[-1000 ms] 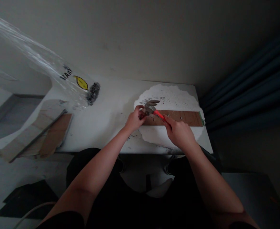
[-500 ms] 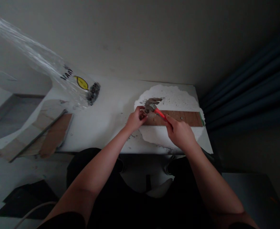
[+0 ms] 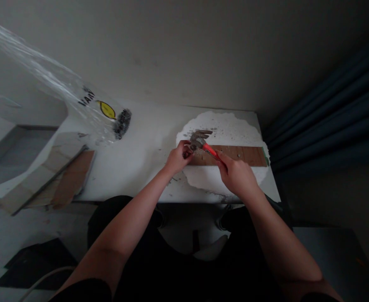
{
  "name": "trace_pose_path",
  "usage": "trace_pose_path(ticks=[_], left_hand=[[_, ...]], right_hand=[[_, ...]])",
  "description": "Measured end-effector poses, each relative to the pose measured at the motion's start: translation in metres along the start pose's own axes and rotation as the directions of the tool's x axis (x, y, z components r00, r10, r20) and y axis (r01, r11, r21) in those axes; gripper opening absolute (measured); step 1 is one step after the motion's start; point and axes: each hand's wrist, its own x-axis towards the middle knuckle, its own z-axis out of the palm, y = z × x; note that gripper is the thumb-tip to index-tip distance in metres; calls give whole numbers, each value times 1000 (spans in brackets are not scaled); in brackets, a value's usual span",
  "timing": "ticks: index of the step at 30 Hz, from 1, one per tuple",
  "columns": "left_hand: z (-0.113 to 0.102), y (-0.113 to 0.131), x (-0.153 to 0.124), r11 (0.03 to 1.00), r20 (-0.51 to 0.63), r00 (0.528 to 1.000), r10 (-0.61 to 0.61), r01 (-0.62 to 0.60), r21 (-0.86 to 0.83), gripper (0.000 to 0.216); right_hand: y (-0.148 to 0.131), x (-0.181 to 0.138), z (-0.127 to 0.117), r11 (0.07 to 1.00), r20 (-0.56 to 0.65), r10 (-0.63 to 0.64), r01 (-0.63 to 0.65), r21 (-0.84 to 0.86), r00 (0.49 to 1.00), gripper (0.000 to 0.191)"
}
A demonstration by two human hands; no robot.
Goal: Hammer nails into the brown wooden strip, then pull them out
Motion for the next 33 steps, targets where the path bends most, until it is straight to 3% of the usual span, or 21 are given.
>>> trace_pose_path(ticks=[23, 29, 33], left_hand=[[2, -1, -1, 1000, -1, 1000, -8, 8, 26, 43], [1, 2, 2, 993, -43, 998, 47, -42, 110, 12], [-2, 3, 4, 990, -31, 994, 107, -103, 96, 11]], right_hand=[[1, 0, 0, 1000, -11, 13, -13, 19, 1000, 49], [1, 0, 2, 999, 3, -10, 9, 47, 1000, 48], [3, 0, 3, 996, -55, -1, 5, 84, 998, 48]])
